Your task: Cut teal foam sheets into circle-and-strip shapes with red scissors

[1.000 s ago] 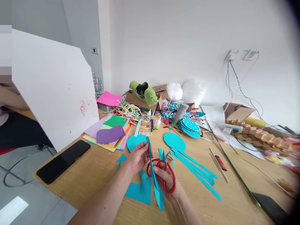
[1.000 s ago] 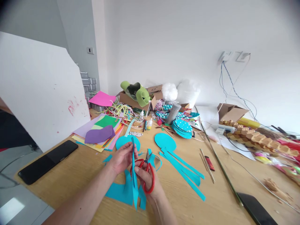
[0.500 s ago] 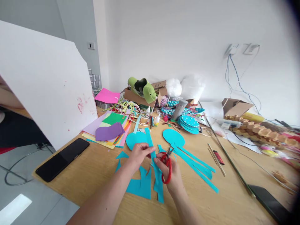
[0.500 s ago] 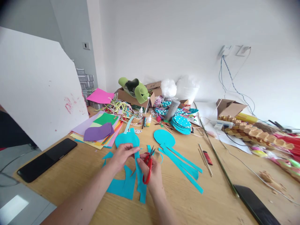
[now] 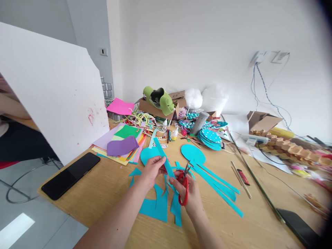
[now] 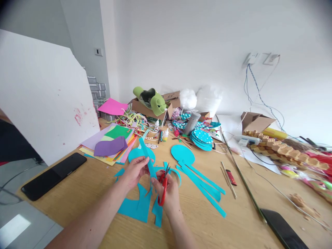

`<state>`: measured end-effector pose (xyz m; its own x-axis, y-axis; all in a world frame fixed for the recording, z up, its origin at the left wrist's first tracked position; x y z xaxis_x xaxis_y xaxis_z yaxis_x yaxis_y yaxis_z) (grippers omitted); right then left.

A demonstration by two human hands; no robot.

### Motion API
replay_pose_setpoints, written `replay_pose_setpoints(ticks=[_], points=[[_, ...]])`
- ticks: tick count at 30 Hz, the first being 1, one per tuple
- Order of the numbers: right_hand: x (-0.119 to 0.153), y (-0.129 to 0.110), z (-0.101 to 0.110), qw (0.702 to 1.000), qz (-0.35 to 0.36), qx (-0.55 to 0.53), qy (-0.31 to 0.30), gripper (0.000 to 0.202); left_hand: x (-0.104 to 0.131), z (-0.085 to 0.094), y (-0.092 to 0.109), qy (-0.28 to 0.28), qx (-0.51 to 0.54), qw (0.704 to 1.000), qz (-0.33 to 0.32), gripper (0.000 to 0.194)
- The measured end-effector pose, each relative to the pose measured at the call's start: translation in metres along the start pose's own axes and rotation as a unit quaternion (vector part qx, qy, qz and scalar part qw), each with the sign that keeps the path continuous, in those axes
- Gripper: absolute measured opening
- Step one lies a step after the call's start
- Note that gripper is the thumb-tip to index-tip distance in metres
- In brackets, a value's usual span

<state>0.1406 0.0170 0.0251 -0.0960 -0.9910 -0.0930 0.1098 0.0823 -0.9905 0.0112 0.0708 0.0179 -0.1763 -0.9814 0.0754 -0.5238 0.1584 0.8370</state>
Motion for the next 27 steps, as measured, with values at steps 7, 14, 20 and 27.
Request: replay_pose_setpoints(ticks=[7,14,20,27], points=[[0.007,-0.015,0.004,0.969,0.138,0.195,0.068,0.013,0.0,0.007,0.002,0.044,-0.072,0.996,0.007,0.045],[0.011,-0.02,0.0,0.879,0.278,0.382,0.065,0.011,0.0,0.006,-0.005,0.029,-0.087,0.996,0.019,0.044],[0.003,-0.01,0.006,0.957,0.16,0.238,0.048,0.008,0.0,0.008,-0.001,0.053,-0.012,0.998,0.016,0.04],[-0.003,-0.006,0.007,1.0,-0.008,-0.012,0.004,0.035,-0.002,0.013,0.004,0.084,0.033,0.996,-0.004,0.041]])
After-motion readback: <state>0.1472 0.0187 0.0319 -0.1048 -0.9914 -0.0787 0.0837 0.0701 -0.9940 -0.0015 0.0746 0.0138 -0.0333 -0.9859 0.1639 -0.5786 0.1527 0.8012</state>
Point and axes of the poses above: each hand's wrist, its own x-axis away from the middle knuckle, its own z-axis out of the back of the hand, y = z × x, the point moved 6 cm from there along -x, towards the middle knuckle, and after that the axes turned 1 degree about -z, right-handed, at the moved point
